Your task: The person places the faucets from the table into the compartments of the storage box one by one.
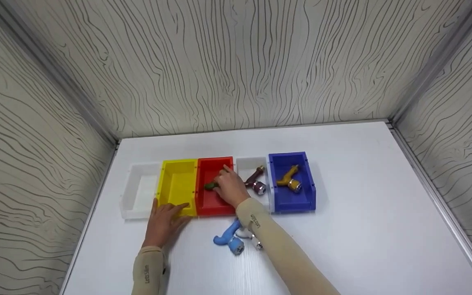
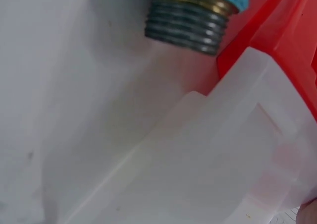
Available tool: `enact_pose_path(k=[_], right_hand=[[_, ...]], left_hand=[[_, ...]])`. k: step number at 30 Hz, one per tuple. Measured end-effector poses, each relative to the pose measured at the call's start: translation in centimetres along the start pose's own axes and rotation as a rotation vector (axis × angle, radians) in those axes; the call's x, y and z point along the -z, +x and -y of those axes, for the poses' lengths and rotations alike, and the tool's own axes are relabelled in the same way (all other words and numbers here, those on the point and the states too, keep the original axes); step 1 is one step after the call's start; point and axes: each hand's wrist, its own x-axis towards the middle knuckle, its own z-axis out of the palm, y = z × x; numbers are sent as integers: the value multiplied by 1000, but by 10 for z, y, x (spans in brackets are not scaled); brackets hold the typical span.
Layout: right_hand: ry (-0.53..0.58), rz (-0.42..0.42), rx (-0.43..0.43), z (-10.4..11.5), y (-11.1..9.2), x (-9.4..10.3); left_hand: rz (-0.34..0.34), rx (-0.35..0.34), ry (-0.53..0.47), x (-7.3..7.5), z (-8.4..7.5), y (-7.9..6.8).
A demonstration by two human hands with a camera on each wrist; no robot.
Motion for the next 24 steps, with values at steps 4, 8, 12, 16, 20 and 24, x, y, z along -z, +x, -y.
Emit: enact_pose_path(k=[4,8,12,16,20,24], right_hand=[[12,20,-6,0,0,1],[9,20,0,0,1,1],[5,37,5,1,1,1],[11,44,9,1,2,1],[-26,24,22,0,2,1],[-53,21,33,0,3,0]], left_hand=[[19,17,-3,0,0,1],[32,22,-9,0,0,1],[37,19,-7,0,1,1],[35,14,-7,-1,2,0],[19,2,1,-2,2,1],[16,2,18,-1,1,1]])
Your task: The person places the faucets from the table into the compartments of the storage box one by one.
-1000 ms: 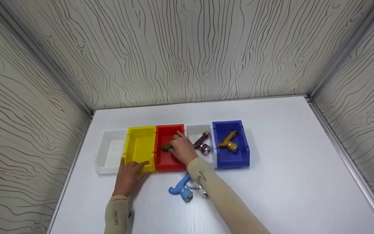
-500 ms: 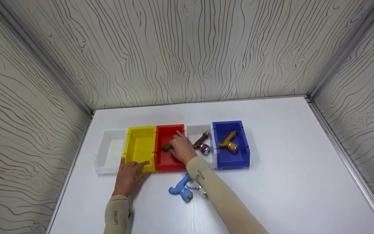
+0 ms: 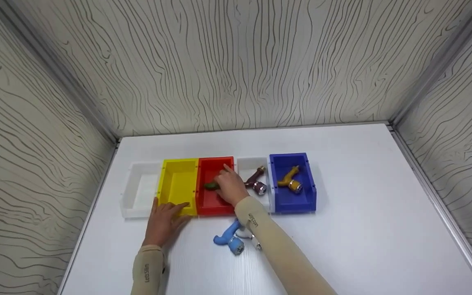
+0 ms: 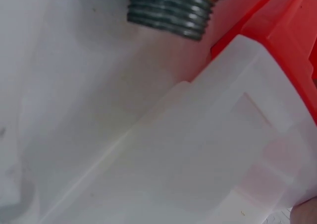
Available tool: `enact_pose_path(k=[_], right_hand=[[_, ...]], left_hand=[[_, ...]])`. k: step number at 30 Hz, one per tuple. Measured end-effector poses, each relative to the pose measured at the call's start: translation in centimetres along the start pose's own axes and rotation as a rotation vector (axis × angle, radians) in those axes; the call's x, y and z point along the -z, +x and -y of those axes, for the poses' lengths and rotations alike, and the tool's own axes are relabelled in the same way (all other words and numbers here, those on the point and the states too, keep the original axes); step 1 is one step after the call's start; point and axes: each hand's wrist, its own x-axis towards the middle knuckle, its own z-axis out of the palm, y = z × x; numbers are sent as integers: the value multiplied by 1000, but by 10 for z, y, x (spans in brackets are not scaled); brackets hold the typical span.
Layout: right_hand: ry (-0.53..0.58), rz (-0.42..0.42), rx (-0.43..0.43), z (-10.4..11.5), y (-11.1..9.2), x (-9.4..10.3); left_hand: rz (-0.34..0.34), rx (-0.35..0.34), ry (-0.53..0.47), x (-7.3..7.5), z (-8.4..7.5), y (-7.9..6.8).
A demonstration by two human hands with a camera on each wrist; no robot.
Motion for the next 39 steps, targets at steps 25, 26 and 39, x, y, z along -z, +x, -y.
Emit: enact_pose_path(k=[25,26,39], right_hand=[[-86,16,-2,5,1,0],[-100,12,-2,5,2,-1],[-162,19,-10,6,2,-4]], left_hand=[[-8,-22,-5,1,0,-2],[-10,-22,4,1,0,-1],[-9,-9,12,-1,0,-1]])
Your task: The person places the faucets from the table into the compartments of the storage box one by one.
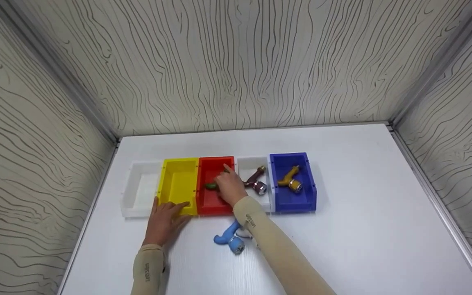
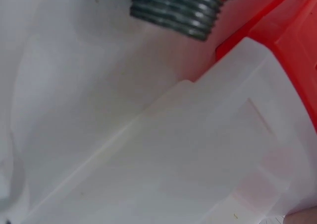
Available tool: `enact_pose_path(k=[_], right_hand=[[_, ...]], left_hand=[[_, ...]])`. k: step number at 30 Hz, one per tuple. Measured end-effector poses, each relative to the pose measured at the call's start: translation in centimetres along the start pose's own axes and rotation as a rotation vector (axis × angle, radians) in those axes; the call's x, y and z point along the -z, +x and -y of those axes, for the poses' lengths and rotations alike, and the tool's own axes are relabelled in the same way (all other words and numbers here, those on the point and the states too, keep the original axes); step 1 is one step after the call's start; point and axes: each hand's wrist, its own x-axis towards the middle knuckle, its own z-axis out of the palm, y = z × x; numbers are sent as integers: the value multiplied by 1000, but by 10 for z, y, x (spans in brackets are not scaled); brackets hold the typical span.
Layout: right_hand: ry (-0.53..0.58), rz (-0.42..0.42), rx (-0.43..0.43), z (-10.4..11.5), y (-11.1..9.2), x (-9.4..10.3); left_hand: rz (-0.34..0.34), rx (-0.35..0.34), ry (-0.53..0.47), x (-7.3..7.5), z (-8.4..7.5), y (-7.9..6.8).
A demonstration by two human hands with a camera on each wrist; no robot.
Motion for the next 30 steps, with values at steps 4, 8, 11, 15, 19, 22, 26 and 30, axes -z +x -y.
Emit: enact_pose_path(k=[4,8,11,15,19,22,26,30], right_hand=[[-6,-9,17,-1,-1,0],[-28,-1,27,-2,-1,0],[-38,11,24,-2,-1,0],[-36,32,26,-2,-3,2],[-2,60,41,-4,-8,8],[48,51,60,-9,-13,14],[168,4,73,-20,-26,27],[274,-82,62,-40,-49,40]], left_hand=[[-16,-13,-4,0,-1,-1],[-24,-16,-15,0,-2,-1],[-21,-14,-12,0,-2,-1],[-5,-2,-8,2,-3,-1],[18,26,-36,4,-3,-1],[20,31,-43,5,-2,0],[2,12,-37,5,0,-1],[-17,-23,-34,2,0,-2]])
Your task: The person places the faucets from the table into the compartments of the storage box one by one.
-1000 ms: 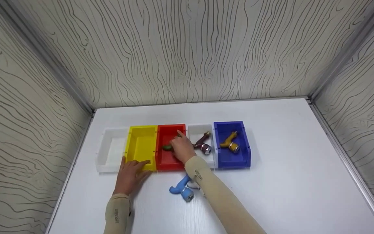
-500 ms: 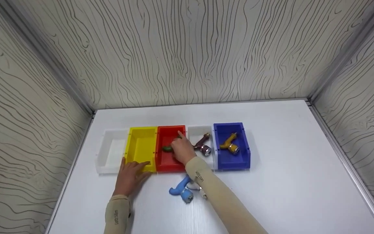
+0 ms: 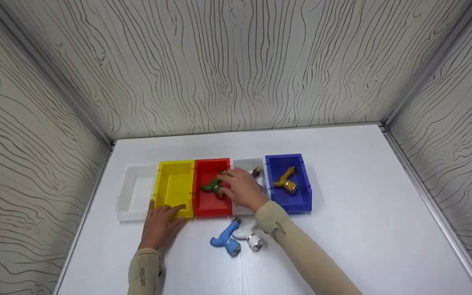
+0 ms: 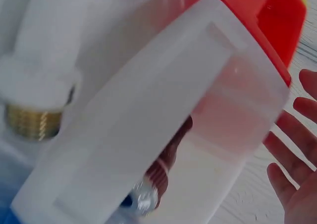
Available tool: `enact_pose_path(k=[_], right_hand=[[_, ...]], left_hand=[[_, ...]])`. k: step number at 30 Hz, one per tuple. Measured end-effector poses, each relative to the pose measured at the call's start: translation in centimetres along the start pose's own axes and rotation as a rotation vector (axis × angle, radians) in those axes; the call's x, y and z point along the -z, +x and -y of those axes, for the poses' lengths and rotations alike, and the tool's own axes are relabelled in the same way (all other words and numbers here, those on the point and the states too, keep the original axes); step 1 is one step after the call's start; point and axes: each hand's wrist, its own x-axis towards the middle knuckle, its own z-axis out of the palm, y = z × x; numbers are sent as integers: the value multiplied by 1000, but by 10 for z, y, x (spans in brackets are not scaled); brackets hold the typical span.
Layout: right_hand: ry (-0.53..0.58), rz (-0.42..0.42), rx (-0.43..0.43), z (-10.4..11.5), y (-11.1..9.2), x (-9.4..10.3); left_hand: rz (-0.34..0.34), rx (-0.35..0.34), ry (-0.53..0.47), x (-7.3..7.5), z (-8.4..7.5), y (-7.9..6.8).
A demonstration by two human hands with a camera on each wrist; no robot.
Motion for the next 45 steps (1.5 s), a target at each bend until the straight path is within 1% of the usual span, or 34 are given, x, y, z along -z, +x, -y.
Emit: enact_pose_path(k=[3,6,9,12,15,21,25,27,32,35,41,45], right_hand=[[34,-113,-5,-16,-18,13],[57,-216,-26,-34,-35,23],[69,-281,-65,-51,-50,31],[75,-319,-99,-64,-60,36],[70,-341,-125,-73,-68,40],[74,-339,-169,-78,-77,41],[92,-324,-199,-80,-80,40],[105,-320,-214,-83,-82,40],[116,-322,-241,-93,-87,44],[118,-329,-259,-100,-89,48],[106,-357,-299,-112,-88,52],[56,-364,-303,-120,-84,50]], left_hand=[[-15,-18,4,-1,0,-1],[-10,-10,-1,0,0,0],[6,1,9,0,1,1],[22,7,18,1,2,1],[29,13,11,0,2,1],[-7,-14,7,0,0,-1],[-10,-6,-12,-1,-1,2],[-6,8,-28,-3,-4,3],[13,38,-58,-7,-19,5],[7,22,-31,-11,-29,5],[-40,-43,26,-22,-47,4],[-33,-59,71,-27,-57,3]])
